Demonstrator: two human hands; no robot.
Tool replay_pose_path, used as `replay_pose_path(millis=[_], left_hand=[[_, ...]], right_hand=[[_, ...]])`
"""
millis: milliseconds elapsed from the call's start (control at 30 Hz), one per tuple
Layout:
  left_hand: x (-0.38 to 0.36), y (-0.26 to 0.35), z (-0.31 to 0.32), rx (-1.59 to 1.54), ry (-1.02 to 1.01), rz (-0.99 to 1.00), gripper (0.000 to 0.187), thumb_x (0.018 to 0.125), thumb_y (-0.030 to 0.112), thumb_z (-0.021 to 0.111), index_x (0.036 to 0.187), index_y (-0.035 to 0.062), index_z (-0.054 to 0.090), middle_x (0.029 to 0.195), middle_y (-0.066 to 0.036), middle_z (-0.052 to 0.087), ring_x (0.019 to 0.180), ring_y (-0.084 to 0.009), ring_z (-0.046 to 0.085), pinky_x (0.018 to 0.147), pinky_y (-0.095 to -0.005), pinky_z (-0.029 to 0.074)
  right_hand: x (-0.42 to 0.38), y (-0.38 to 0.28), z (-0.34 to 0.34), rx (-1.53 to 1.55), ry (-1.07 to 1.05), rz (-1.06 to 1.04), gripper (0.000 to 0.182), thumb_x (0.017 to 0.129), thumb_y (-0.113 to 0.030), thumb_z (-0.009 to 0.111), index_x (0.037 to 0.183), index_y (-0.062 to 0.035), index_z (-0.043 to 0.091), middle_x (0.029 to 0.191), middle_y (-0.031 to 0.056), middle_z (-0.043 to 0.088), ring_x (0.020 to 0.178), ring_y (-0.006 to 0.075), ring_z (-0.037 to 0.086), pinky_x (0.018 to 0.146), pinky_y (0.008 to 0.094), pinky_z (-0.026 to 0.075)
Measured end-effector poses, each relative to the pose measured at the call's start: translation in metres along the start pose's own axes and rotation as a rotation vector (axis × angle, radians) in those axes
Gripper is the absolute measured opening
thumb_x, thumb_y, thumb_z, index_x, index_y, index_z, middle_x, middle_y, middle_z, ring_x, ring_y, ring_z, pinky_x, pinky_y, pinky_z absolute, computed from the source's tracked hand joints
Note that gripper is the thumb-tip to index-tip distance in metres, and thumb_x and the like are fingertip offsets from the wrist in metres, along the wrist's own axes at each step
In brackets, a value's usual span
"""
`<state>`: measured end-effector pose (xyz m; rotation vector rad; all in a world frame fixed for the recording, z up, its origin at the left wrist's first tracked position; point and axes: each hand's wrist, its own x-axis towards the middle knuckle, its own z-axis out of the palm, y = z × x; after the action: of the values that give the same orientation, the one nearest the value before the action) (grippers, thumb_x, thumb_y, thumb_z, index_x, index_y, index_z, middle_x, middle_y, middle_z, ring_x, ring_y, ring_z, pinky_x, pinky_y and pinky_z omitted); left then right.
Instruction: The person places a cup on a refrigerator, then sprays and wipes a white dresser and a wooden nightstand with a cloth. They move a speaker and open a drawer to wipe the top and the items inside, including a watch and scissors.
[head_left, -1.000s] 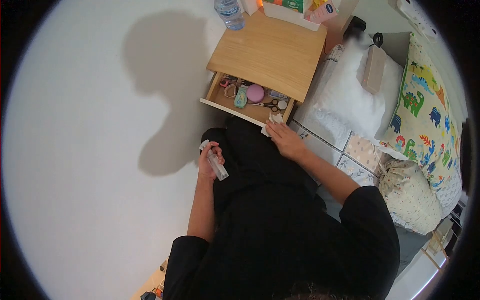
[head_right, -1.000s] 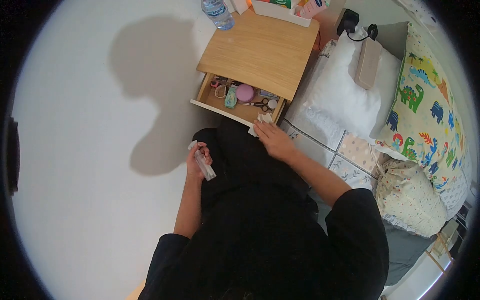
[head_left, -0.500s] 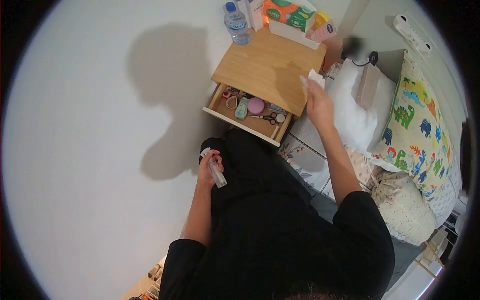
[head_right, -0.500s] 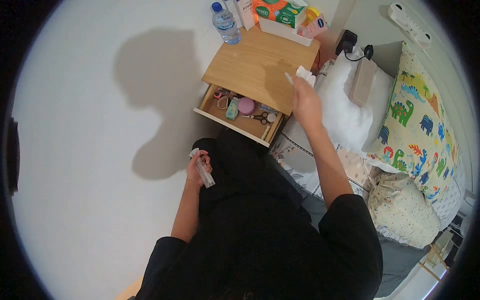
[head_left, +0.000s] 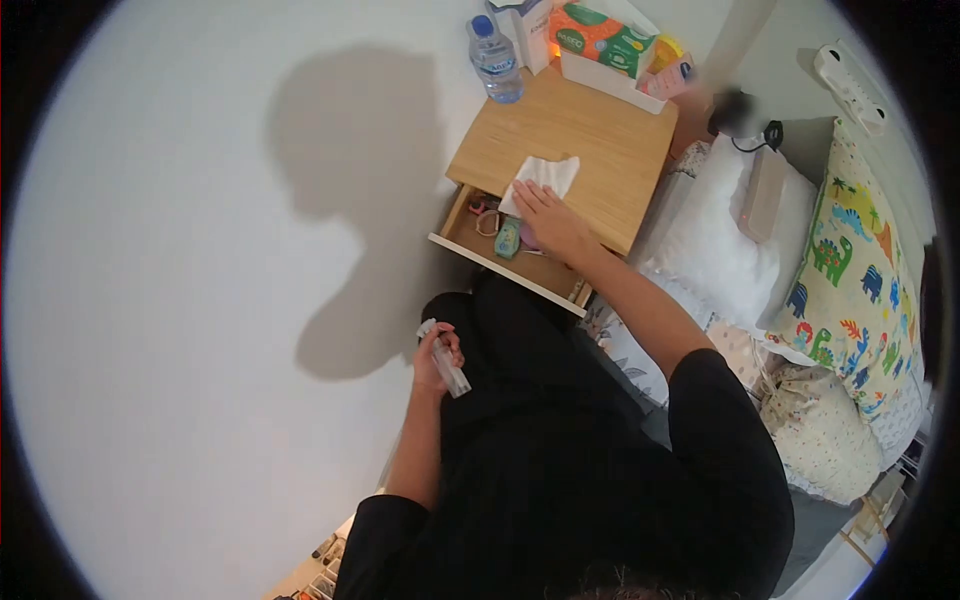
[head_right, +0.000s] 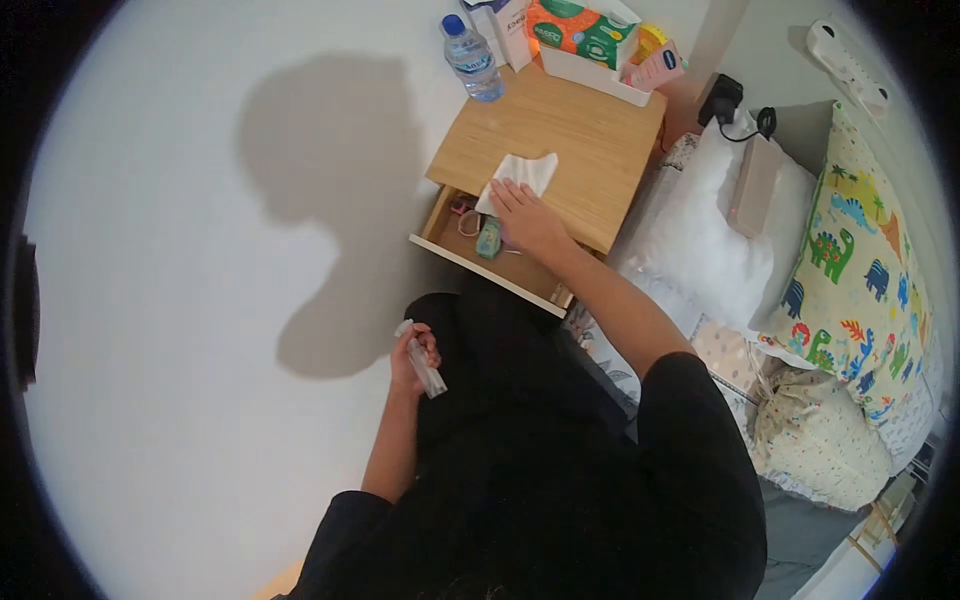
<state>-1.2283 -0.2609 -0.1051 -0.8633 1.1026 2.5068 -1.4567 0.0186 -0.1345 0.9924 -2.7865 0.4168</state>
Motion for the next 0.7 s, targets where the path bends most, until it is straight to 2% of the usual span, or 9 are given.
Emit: replay_pose_path(millis=[67,133,300,367,600,700], left_hand=[[0.003,0.001,-0.002,0.027,-0.044,0.016,0.027,0.098,0.037,0.055,0.100,0.0112,0.062,0.070,-0.005,0.056,0.048,-0.0177,0.050,0.048,-0.0309,0.041],[0.003,0.000,0.002,0.014,-0.049,0.009,0.028,0.099,0.038,0.054,0.100,0.0110,0.062,0.070,-0.005,0.057,0.048,-0.0179,0.050,0.048,-0.0307,0.041],[0.002,0.000,0.012,0.009,-0.080,0.004,0.027,0.099,0.036,0.054,0.100,0.0105,0.062,0.071,-0.006,0.058,0.048,-0.0176,0.050,0.048,-0.0307,0.041],[0.000,-0.001,0.010,0.011,-0.038,-0.006,0.027,0.099,0.036,0.055,0.100,0.0103,0.062,0.071,-0.006,0.058,0.048,-0.0178,0.050,0.049,-0.0308,0.042],[-0.001,-0.001,0.001,-0.009,-0.045,0.016,0.027,0.098,0.036,0.056,0.099,0.0105,0.062,0.070,-0.005,0.057,0.047,-0.0175,0.050,0.047,-0.0308,0.041],[0.001,-0.002,-0.001,0.005,-0.061,0.016,0.028,0.097,0.037,0.057,0.098,0.0105,0.063,0.069,-0.005,0.057,0.047,-0.0171,0.050,0.046,-0.0303,0.041]], right_hand=[[0.034,-0.001,0.010,-0.063,-0.032,-0.024,0.058,0.093,-0.019,0.056,0.145,0.0008,0.040,0.157,0.0145,0.035,0.146,0.0306,0.032,0.121,0.0450,0.026],[0.056,-0.003,0.012,0.009,-0.014,-0.024,0.057,0.094,-0.020,0.055,0.146,0.0002,0.040,0.157,0.0140,0.034,0.146,0.0305,0.031,0.121,0.0450,0.026],[0.052,-0.003,0.011,0.034,0.018,-0.028,0.055,0.097,-0.022,0.053,0.146,-0.0007,0.040,0.158,0.0133,0.033,0.147,0.0305,0.029,0.120,0.0454,0.026],[0.024,-0.002,0.000,0.073,-0.051,0.032,0.055,0.098,-0.025,0.053,0.145,0.0001,0.041,0.159,0.0139,0.030,0.148,0.0314,0.027,0.120,0.0456,0.026],[-0.118,0.016,-0.066,0.092,-0.014,0.273,0.054,0.099,-0.031,0.053,0.142,0.0007,0.046,0.156,0.0164,0.036,0.144,0.0356,0.033,0.119,0.0479,0.027],[-0.136,0.023,-0.071,0.040,-0.012,0.350,0.053,0.099,-0.032,0.053,0.141,0.0008,0.047,0.155,0.0172,0.038,0.143,0.0363,0.035,0.118,0.0492,0.026]])
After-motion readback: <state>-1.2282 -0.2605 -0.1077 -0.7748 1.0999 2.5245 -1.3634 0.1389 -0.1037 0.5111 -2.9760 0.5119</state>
